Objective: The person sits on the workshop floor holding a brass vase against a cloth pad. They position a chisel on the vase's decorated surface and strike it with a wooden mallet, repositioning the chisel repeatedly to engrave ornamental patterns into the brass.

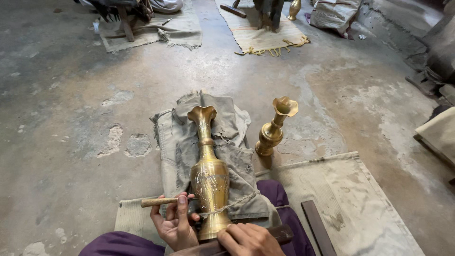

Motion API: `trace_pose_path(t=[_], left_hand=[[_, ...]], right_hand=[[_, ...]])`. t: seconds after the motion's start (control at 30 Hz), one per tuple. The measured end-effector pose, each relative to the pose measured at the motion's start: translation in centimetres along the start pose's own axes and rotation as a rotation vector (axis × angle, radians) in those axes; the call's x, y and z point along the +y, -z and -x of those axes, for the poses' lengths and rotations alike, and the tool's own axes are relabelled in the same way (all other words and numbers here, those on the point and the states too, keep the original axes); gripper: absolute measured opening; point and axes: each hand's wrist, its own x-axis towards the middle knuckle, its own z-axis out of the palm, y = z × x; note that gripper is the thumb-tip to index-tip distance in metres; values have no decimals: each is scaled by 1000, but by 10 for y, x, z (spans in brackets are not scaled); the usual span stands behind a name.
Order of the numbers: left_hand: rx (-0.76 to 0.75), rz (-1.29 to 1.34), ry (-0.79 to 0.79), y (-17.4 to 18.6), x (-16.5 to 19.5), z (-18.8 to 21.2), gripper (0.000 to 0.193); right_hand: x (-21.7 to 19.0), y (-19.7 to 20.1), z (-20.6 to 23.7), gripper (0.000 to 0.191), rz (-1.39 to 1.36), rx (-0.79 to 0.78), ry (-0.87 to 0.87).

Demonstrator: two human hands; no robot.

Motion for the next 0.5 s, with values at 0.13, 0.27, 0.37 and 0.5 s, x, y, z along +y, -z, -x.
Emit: trace_pose_path(t=[0.13, 0.27, 0.37, 0.5], left_hand=[[35, -64, 117, 1, 9, -3, 59], [-47, 62, 8, -2, 7, 7, 59], [-75, -123, 275, 4, 6, -3, 62], [-54, -57, -36, 4, -12, 2, 60]], right_hand=[[18, 0, 12, 29, -135, 121, -104], [24, -8, 20, 47, -230, 165, -148], [20, -14, 21, 41, -225, 109, -193], [13, -17, 13, 26, -139, 72, -138]])
